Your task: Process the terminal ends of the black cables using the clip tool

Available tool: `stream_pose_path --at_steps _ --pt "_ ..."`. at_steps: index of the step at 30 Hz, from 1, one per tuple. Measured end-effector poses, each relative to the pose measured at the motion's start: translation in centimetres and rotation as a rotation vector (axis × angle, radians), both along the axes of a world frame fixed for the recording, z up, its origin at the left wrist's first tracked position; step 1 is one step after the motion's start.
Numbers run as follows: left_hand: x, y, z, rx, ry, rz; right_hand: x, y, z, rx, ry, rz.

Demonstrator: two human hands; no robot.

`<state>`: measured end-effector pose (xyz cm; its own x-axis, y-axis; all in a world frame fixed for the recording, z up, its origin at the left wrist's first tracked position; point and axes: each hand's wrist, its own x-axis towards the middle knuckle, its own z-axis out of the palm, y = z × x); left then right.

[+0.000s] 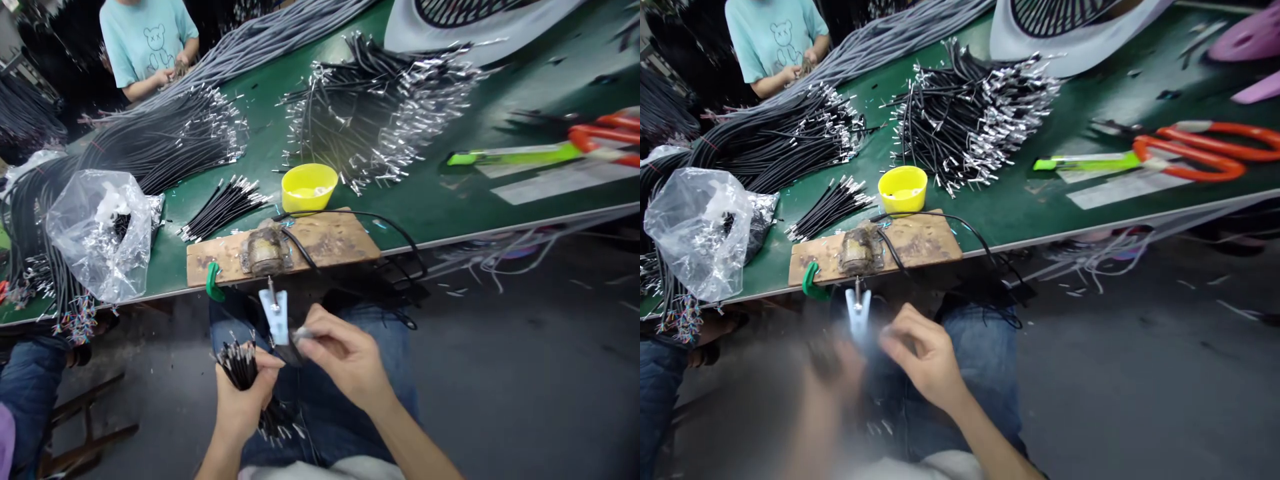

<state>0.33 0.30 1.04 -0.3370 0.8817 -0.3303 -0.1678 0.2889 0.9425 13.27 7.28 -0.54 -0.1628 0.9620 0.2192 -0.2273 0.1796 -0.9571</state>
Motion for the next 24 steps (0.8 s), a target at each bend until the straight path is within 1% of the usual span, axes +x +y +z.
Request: stream_pose_path --at_steps 2,3,5,6,7,9,11,12,13,14,16,18,19,20,22,24 --pt "0.2 -0.3 -0.4 -0.048 -0.002 -0.001 -0.3 -0.3 1.2 0.185 -0.163 0.039" --pt "0.2 -0.5 -0.5 -0.065 0.002 0.003 -0.4 -0.4 1.6 0.239 -0.212 0.074" --pt "0.2 -0.6 -0.7 -0.080 0.014 0.024 -0.8 -0.6 2.1 0.272 -0.235 0.130" --pt "0.1 -0.7 -0.8 -0.080 0.018 0.041 -1.0 -0.6 2.1 0.264 -0.220 0.132" --pt "0.1 -0.7 -0.8 -0.079 0.020 0.061 -1.2 -0.8 2.1 0.242 -0.203 0.109" --pt "0.0 -0.7 -0.9 -0.079 0.006 0.092 -1.7 -1.1 1.6 0.169 -0.168 0.016" --pt "0.2 -0.7 -1.0 -0.081 -0.033 0.100 -2.3 -1.7 1.1 0.034 -0.081 -0.075" --pt "0.3 -0.7 -1.1 -0.081 -0.056 0.094 -2.7 -1.9 0.9 -0.059 0.002 -0.092" --pt "0.5 -0.7 -1.1 -0.078 -0.078 0.085 -3.0 -2.2 0.7 -0.173 0.108 -0.072" --pt "0.7 -0.6 -1.1 -0.071 -0.097 0.072 -3.4 -2.4 0.5 -0.298 0.230 -0.018" --pt "1.0 -0.4 -1.0 -0.050 -0.124 0.040 -3.9 -2.7 0.3 -0.538 0.463 0.155" --pt "1.1 -0.2 -0.9 -0.029 -0.144 0.006 -4.2 -2.7 0.1 -0.682 0.611 0.316" --pt "1.0 -0.1 -0.9 -0.022 -0.152 -0.009 -4.2 -2.6 0.0 -0.703 0.635 0.351" --pt "0.9 0.0 -0.8 -0.019 -0.159 -0.022 -4.0 -2.5 -0.1 -0.686 0.624 0.351" --pt "0.6 0.1 -0.8 -0.025 -0.169 -0.044 -3.5 -2.3 -0.3 -0.583 0.525 0.283" --pt "0.3 0.1 -0.8 -0.037 -0.177 -0.064 -2.7 -1.8 -0.4 -0.435 0.389 0.205"
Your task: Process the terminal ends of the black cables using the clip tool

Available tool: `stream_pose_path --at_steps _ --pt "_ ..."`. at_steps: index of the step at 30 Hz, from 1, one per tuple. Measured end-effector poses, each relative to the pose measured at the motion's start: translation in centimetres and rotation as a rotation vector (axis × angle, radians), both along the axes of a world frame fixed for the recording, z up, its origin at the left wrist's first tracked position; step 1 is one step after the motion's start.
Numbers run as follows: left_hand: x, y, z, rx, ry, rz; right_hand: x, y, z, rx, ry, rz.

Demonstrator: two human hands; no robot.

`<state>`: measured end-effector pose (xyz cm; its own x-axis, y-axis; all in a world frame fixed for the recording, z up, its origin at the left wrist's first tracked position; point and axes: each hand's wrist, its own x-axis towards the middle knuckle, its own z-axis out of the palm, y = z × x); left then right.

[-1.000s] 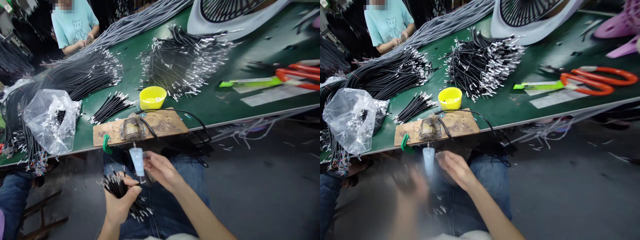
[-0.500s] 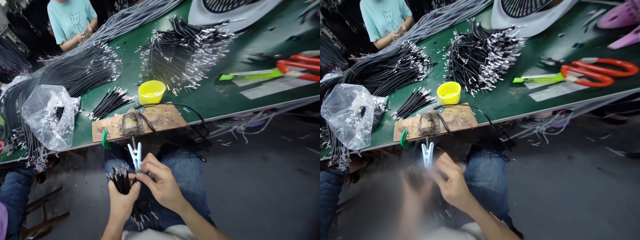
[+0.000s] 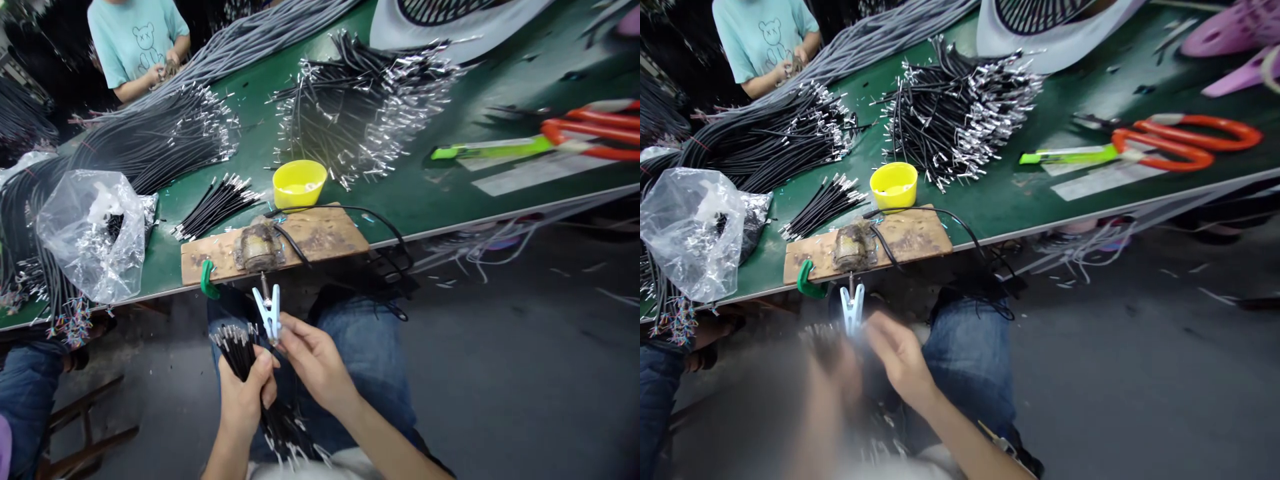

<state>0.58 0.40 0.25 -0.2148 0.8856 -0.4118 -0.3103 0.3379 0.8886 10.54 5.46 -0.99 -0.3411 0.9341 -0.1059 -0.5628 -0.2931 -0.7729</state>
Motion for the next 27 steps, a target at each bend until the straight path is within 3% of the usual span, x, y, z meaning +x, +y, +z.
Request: stream_pose_path --at_steps 3,5,7,11,13,16,18,27 --pt "-0.3 0.0 -0.1 -0.016 -0.033 -0.028 1.2 0.8 0.4 0.258 -0.177 -0.041" --pt "-0.4 -0.1 -0.1 -0.024 -0.074 -0.048 1.6 1.1 0.7 0.347 -0.251 -0.045" --pt "-0.2 -0.1 -0.3 -0.019 -0.109 -0.066 1.4 1.1 0.9 0.288 -0.233 -0.023" --pt "0.2 -0.1 -0.7 0.020 -0.140 -0.073 0.0 0.1 0.5 0.016 -0.102 0.039" --pt "0.3 -0.1 -0.9 0.024 -0.167 -0.068 -0.6 -0.4 0.3 0.058 -0.158 -0.066" --pt "0.2 -0.3 -1.0 0.017 -0.210 -0.051 -0.6 -0.7 0.2 0.369 -0.351 -0.354" --pt "0.1 -0.3 -1.0 0.013 -0.225 -0.045 -0.1 -0.6 0.2 0.519 -0.410 -0.425" --pt "-0.9 0.0 -0.9 0.010 -0.118 -0.029 1.6 1.3 1.1 0.653 -0.447 -0.264"
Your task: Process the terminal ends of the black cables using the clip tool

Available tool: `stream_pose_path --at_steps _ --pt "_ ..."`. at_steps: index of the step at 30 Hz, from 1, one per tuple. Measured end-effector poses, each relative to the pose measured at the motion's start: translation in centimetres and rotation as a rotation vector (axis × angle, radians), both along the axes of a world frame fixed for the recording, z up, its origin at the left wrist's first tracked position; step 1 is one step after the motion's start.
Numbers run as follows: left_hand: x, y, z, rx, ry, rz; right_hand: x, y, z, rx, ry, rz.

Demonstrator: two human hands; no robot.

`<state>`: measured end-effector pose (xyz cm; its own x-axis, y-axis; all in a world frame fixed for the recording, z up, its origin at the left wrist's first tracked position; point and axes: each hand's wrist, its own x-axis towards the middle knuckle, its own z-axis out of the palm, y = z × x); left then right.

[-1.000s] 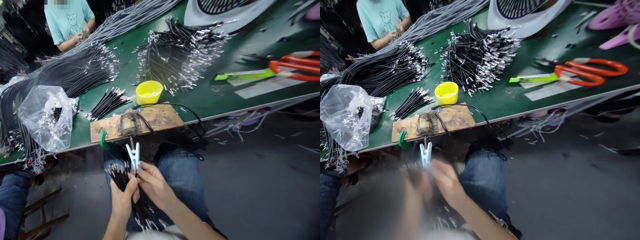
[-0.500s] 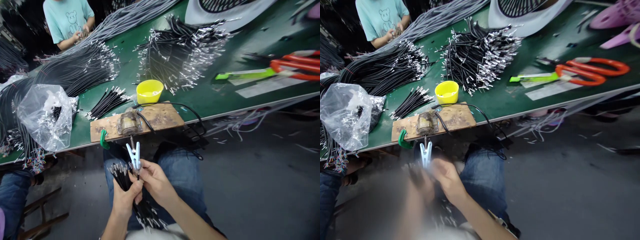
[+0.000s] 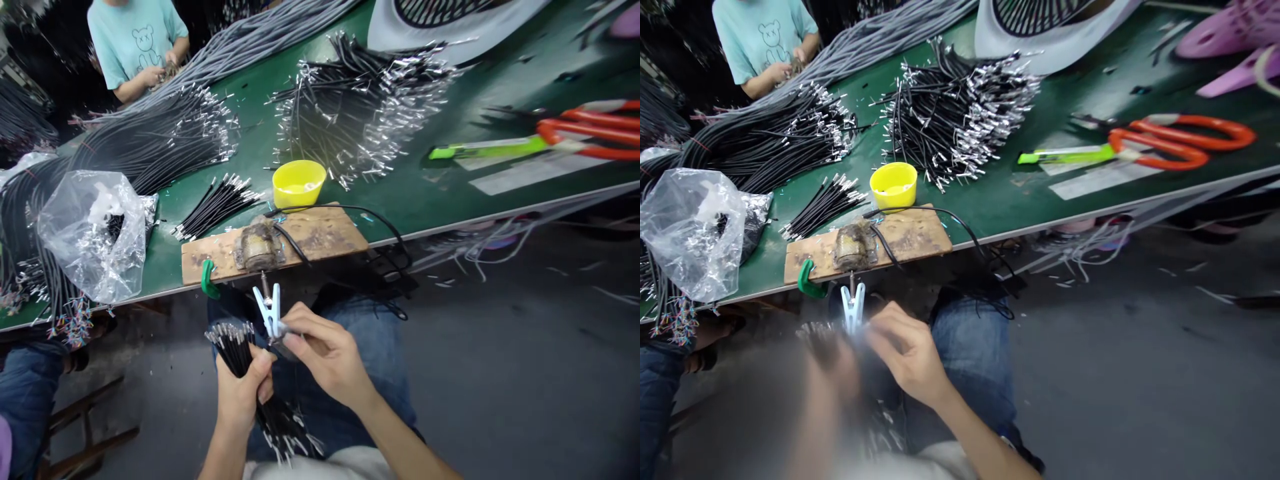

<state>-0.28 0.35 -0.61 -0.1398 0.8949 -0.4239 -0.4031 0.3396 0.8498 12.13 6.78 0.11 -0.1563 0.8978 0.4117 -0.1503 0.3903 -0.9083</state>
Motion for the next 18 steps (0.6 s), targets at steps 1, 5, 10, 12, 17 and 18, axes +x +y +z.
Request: stream_pose_path --at_steps 1,5,10,12,17,18 --pt "-0.12 0.03 -0.06 0.004 0.021 0.004 0.08 0.15 0.10 -0.009 -0.012 0.022" --pt "-0.46 0.21 -0.46 -0.009 0.057 -0.002 0.16 0.30 0.32 0.021 -0.028 0.074" --pt "-0.39 0.29 -0.78 -0.030 0.023 -0.020 -0.04 -0.06 0.59 0.147 -0.123 0.008" --pt "-0.23 0.19 -0.75 -0.009 0.027 -0.022 -0.15 -0.07 0.66 0.187 -0.129 -0.039" --pt "-0.06 0.04 -0.53 -0.014 -0.018 -0.049 -0.12 0.23 0.47 0.183 -0.101 -0.075" --pt "-0.07 0.05 -0.47 -0.021 -0.036 -0.054 -0.01 0.27 0.39 0.159 -0.103 -0.051"
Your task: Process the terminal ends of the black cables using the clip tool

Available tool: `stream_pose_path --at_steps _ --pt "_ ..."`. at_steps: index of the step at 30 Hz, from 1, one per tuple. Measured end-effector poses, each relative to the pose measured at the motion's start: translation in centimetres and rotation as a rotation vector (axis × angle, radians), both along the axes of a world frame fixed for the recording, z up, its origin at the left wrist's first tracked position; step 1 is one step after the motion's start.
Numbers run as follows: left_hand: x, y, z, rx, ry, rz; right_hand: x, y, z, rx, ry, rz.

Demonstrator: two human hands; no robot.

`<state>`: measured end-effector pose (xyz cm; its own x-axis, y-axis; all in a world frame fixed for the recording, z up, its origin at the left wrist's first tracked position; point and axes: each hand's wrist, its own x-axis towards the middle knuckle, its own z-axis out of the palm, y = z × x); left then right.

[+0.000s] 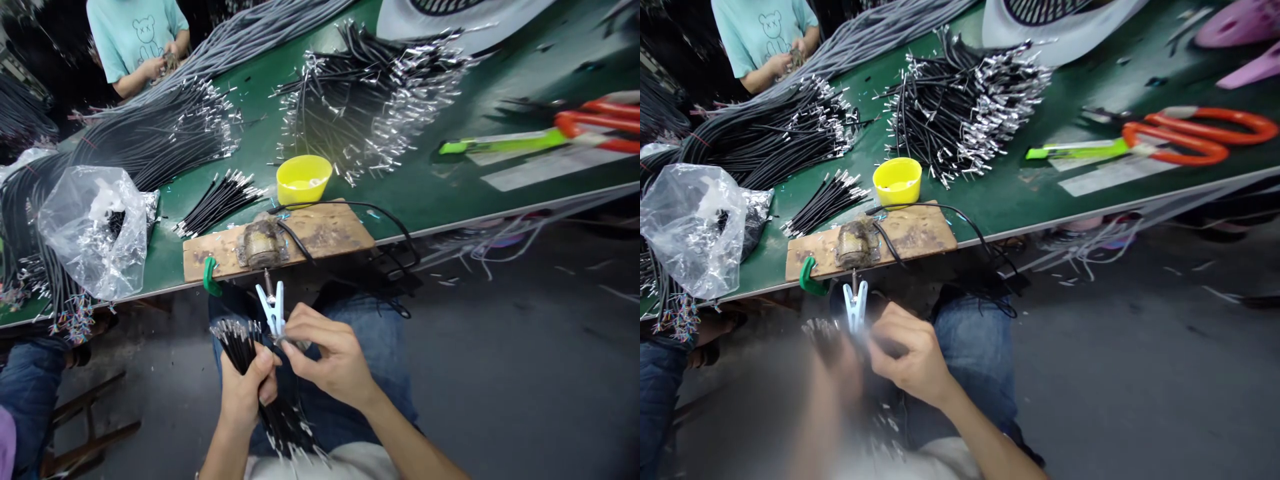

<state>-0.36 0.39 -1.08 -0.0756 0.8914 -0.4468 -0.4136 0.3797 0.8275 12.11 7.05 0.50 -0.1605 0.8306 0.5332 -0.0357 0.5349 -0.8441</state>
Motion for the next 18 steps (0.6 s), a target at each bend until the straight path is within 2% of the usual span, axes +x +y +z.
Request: stream_pose_path --at_steps 8,10,12,15,16,18 --pt "0.1 0.2 0.8 -0.025 -0.005 -0.002 0.2 -0.2 -0.4 -0.179 0.058 0.127" --pt "0.0 0.3 1.0 -0.011 0.039 0.001 -0.1 -0.2 -0.6 -0.291 0.140 0.173" --pt "-0.1 0.5 1.3 0.019 0.102 0.009 -0.4 -0.2 -0.8 -0.499 0.300 0.322" --pt "-0.2 0.9 1.7 0.075 0.197 0.027 -0.4 0.0 -0.8 -0.806 0.527 0.647" --pt "-0.2 1.0 1.9 0.092 0.223 0.038 -0.3 0.2 -0.7 -0.870 0.547 0.715" --pt "-0.1 1.1 2.2 0.119 0.272 0.070 0.1 0.8 -0.5 -0.946 0.506 0.756"
